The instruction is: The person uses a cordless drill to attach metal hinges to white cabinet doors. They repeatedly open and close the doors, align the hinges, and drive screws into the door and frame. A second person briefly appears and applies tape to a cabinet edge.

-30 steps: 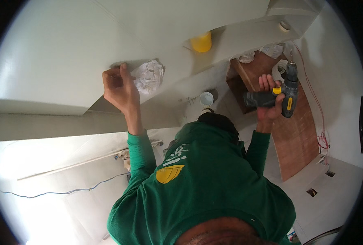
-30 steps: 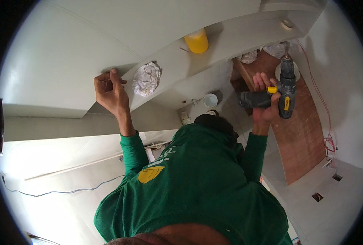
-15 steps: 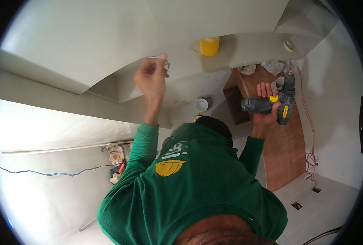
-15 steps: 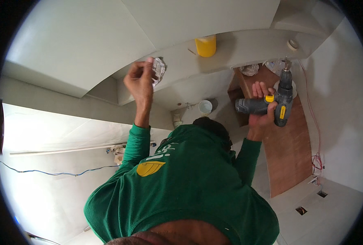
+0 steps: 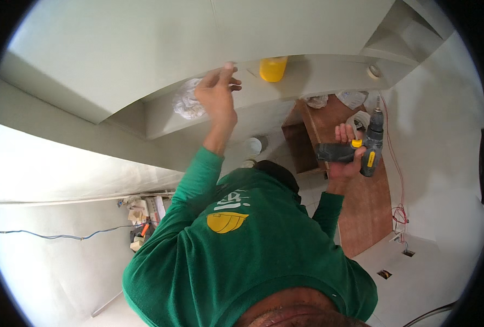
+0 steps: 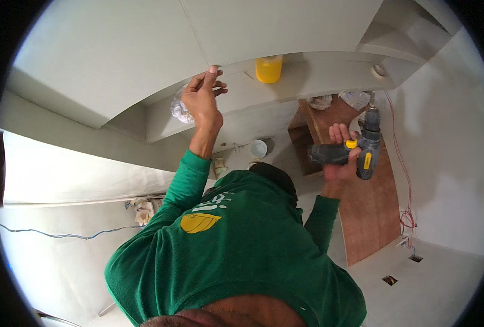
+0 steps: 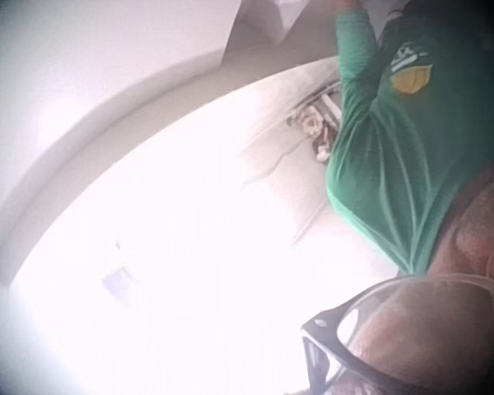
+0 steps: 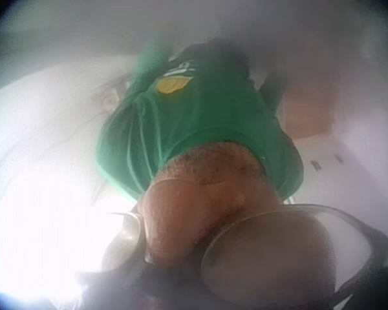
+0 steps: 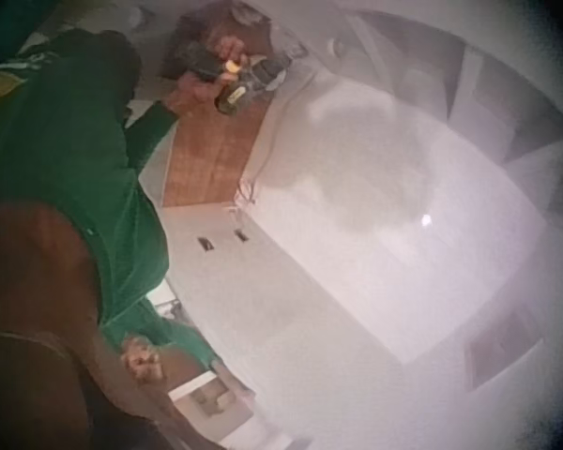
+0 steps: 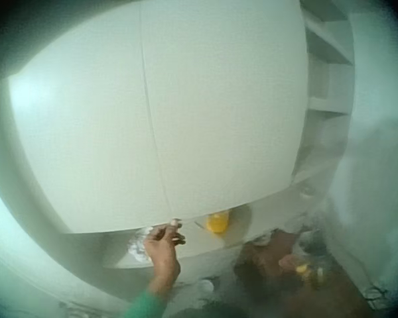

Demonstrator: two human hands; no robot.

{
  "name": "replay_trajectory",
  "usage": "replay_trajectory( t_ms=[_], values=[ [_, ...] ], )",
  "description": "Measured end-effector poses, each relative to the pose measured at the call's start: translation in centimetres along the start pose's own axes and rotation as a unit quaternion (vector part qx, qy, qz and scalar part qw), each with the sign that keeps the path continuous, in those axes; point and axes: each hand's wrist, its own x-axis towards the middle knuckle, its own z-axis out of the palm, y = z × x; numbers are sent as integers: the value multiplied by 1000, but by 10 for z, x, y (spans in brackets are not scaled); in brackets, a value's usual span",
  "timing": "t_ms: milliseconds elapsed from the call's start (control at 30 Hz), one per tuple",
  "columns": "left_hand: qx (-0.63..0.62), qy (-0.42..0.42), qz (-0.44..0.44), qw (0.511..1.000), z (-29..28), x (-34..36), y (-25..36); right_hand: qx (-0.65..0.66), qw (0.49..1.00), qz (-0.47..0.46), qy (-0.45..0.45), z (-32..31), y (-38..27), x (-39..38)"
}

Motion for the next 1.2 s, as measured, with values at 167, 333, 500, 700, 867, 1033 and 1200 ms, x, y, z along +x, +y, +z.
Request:
replay_trajectory(
  t_ms=[167, 333, 500, 700, 867, 1033, 1200],
  values=[
    [-16, 5, -65, 998, -2, 8, 15, -20, 998, 20, 55, 17, 1, -12],
    [-18, -30, -119, 992, 12, 19, 9, -67, 991, 2, 116, 14, 4, -23],
    [19, -28, -74, 997, 9, 34, -19, -75, 980, 21, 182, 8, 8, -33],
    [112, -76, 16, 991, 31, 52, -38, -126, 965, 33, 227, -23, 14, -55],
    [109, -72, 15, 991, 40, 76, -59, -274, 882, 98, 371, -23, 23, -65],
    [103, -91, 61, 989, 13, 102, -72, -481, 740, 174, 437, -61, 36, -133],
    [178, -69, 42, 981, 27, 78, -35, -708, 477, 250, 457, -97, 64, -225]
  ],
)
